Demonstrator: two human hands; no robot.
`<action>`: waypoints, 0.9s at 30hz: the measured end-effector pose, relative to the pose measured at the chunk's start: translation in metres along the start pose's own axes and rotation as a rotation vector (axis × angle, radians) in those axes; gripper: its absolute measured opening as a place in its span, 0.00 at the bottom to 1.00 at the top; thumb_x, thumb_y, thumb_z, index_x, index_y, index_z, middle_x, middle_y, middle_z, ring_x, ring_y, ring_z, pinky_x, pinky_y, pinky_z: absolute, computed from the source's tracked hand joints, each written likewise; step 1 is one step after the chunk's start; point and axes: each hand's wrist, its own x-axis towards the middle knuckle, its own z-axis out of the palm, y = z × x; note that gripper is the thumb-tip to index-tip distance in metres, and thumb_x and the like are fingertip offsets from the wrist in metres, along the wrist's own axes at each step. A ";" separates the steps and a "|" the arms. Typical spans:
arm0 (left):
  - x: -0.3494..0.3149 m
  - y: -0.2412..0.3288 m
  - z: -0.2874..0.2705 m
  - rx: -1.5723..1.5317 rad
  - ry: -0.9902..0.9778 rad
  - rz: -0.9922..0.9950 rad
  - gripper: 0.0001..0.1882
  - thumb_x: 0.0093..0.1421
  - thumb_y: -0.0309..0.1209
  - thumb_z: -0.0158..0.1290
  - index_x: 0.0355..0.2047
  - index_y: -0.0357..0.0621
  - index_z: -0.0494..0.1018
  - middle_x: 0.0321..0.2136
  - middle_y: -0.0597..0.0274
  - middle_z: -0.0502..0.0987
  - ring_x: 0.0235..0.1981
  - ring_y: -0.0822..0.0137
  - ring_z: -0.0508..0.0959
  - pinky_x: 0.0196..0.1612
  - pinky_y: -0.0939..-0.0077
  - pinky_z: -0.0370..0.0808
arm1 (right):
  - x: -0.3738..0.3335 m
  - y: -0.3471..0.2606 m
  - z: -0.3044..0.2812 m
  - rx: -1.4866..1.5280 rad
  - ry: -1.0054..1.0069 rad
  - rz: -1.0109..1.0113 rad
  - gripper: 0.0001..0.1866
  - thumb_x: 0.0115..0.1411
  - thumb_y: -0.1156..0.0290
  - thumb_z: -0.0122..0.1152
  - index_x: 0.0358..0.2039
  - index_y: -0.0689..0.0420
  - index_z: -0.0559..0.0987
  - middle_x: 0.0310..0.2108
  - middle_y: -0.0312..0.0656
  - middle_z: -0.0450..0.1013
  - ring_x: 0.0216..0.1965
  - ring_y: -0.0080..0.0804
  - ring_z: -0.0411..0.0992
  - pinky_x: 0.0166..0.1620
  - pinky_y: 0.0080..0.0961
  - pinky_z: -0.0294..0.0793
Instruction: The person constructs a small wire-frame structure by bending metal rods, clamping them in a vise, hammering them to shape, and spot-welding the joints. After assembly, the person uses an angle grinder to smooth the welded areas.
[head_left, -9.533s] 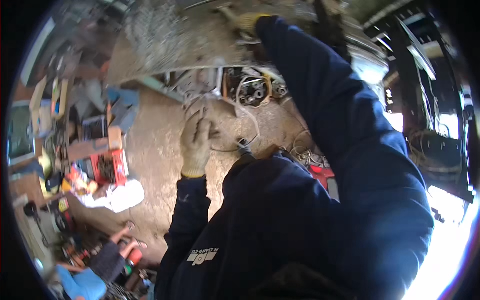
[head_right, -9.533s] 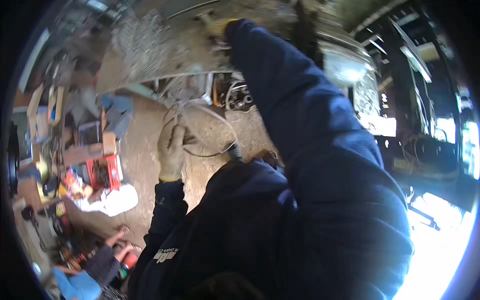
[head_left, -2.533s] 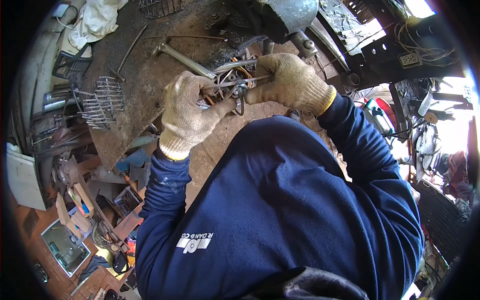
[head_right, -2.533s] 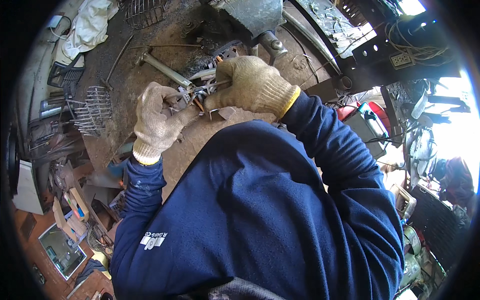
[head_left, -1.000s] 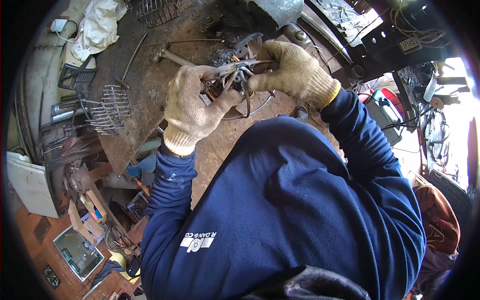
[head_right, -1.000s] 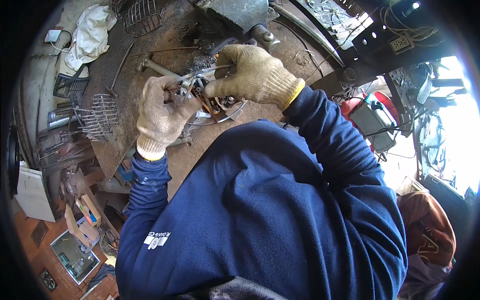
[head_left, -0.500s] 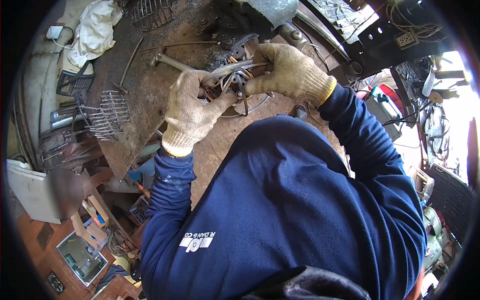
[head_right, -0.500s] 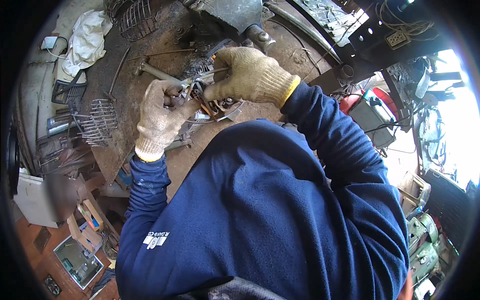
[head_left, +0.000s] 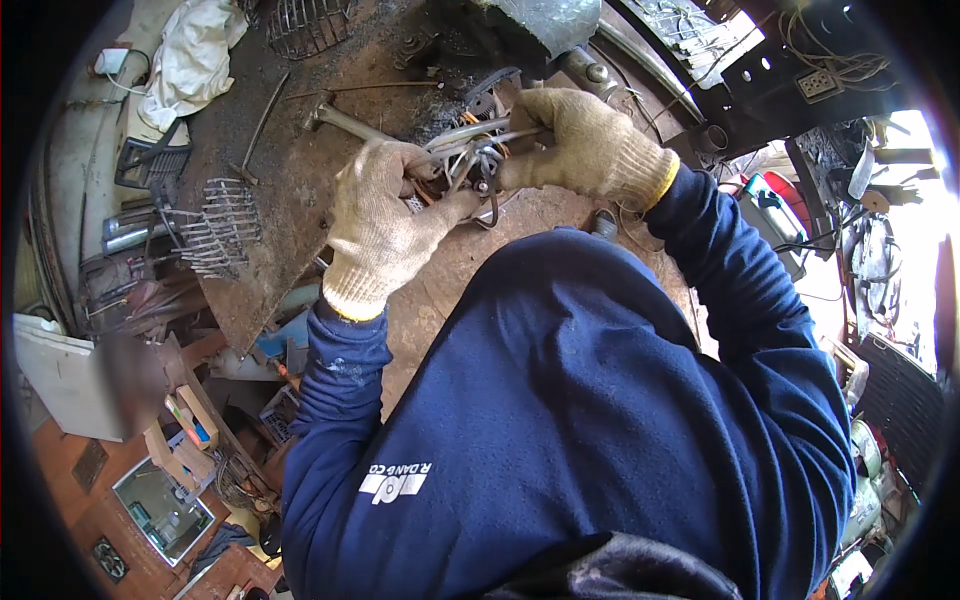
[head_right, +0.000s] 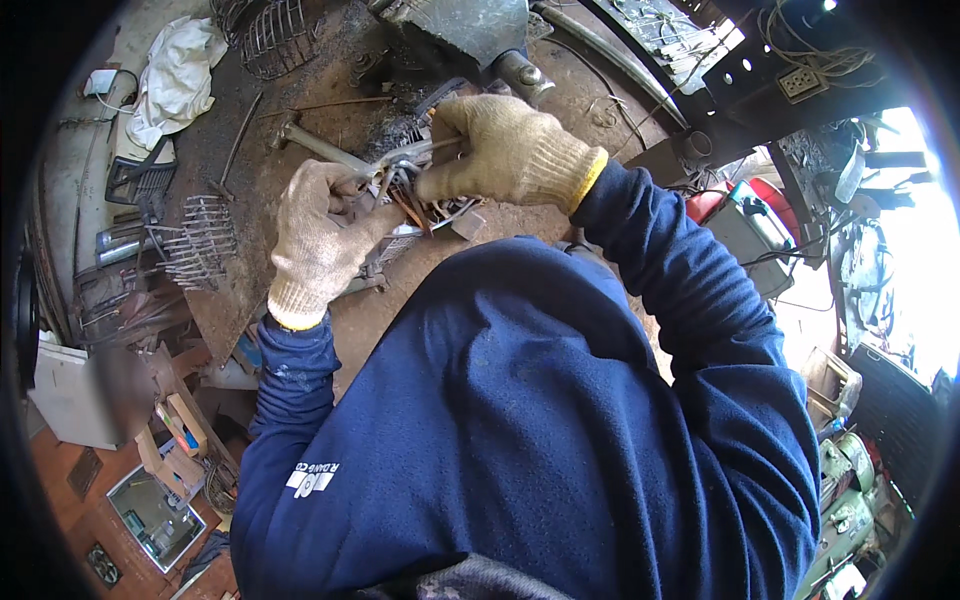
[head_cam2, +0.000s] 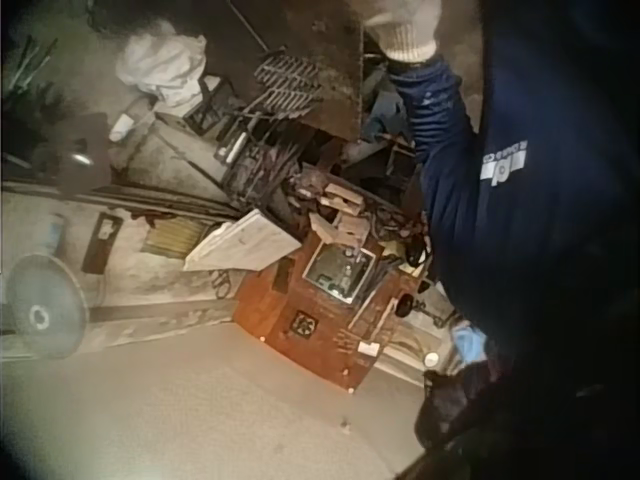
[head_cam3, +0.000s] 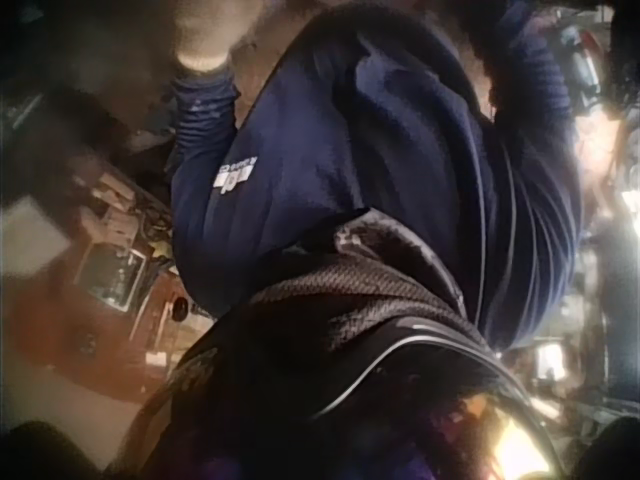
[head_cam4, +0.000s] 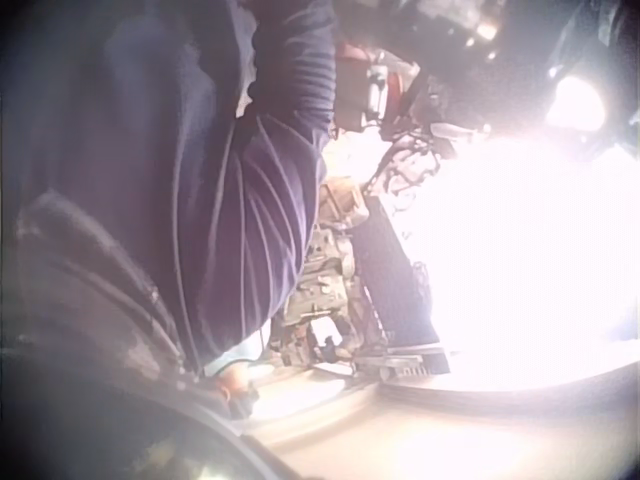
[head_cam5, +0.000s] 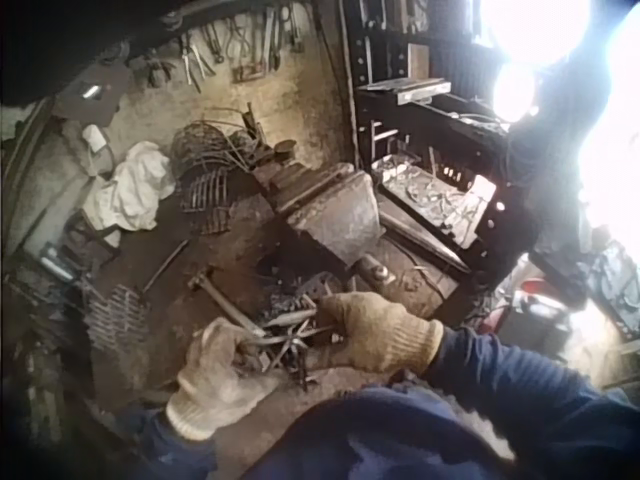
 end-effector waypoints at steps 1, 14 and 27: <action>-0.001 0.000 0.001 -0.004 -0.006 0.016 0.25 0.44 0.40 0.77 0.32 0.41 0.76 0.28 0.63 0.74 0.25 0.68 0.76 0.29 0.70 0.74 | -0.001 0.000 0.000 0.001 -0.003 -0.009 0.28 0.51 0.49 0.77 0.39 0.60 0.81 0.37 0.47 0.81 0.41 0.41 0.81 0.45 0.36 0.79; -0.003 0.000 0.004 0.066 -0.061 0.015 0.22 0.44 0.38 0.76 0.24 0.42 0.72 0.23 0.59 0.72 0.23 0.60 0.75 0.28 0.63 0.72 | -0.005 -0.014 -0.003 -0.181 -0.063 0.066 0.24 0.49 0.56 0.80 0.36 0.61 0.81 0.33 0.45 0.79 0.39 0.38 0.79 0.43 0.34 0.78; 0.013 0.024 -0.031 0.061 0.072 -0.087 0.24 0.44 0.42 0.77 0.24 0.43 0.71 0.17 0.68 0.70 0.18 0.73 0.70 0.21 0.73 0.67 | 0.004 -0.009 -0.034 -0.023 0.270 -0.507 0.46 0.49 0.41 0.78 0.62 0.55 0.74 0.54 0.48 0.78 0.58 0.43 0.77 0.61 0.40 0.76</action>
